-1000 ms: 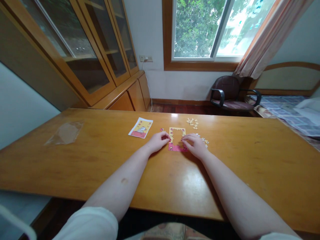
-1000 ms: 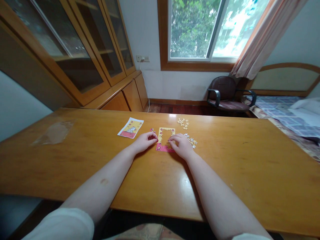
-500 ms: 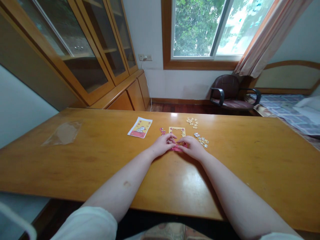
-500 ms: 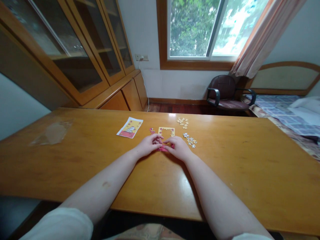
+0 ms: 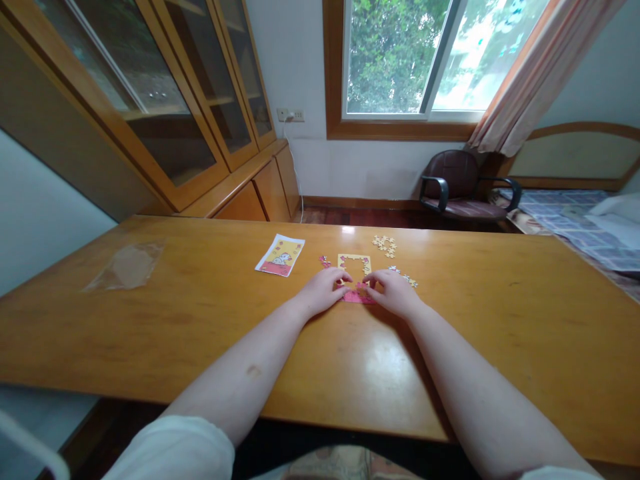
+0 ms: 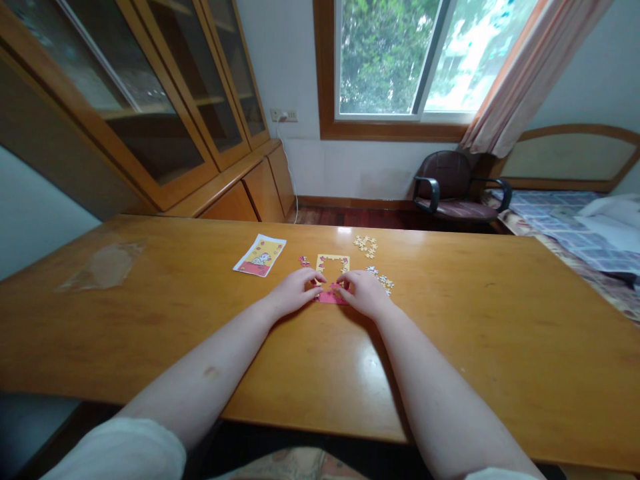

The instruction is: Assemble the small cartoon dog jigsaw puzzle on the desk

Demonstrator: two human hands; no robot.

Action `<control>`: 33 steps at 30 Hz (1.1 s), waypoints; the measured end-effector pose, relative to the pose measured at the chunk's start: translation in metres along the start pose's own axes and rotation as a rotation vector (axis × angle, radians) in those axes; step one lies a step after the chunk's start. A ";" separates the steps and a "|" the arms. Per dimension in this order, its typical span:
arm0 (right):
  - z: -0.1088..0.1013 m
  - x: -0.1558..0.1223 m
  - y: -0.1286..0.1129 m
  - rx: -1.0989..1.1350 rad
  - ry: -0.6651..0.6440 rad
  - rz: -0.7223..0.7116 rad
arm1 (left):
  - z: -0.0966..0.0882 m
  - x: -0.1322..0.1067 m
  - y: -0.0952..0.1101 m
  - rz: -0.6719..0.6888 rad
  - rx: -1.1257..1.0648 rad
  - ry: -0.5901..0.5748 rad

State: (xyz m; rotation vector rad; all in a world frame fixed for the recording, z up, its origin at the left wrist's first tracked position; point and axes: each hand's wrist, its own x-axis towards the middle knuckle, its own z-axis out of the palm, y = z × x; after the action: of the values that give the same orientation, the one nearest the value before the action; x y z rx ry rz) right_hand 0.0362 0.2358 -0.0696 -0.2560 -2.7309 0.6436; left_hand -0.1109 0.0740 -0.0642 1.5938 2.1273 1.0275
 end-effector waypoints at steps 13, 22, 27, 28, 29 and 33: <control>-0.008 -0.001 -0.006 -0.116 -0.229 0.173 | -0.003 -0.003 0.003 0.236 0.273 -0.263; -0.005 -0.001 -0.004 -0.129 -0.223 0.183 | -0.004 -0.004 0.005 0.235 0.285 -0.262; -0.006 -0.001 -0.006 -0.132 -0.238 0.180 | -0.004 -0.003 0.006 0.238 0.287 -0.267; -0.006 -0.001 -0.006 -0.132 -0.242 0.180 | -0.004 -0.003 0.005 0.239 0.289 -0.266; -0.006 -0.001 -0.006 -0.130 -0.245 0.180 | -0.003 -0.003 0.005 0.240 0.289 -0.264; -0.006 -0.002 -0.004 -0.130 -0.219 0.172 | -0.002 -0.003 0.003 0.241 0.269 -0.254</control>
State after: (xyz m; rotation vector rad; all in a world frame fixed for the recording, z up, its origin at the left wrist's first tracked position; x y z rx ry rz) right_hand 0.0397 0.2346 -0.0631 -0.4830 -2.9899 0.5685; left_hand -0.1088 0.0705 -0.0608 2.0256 2.0001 0.5765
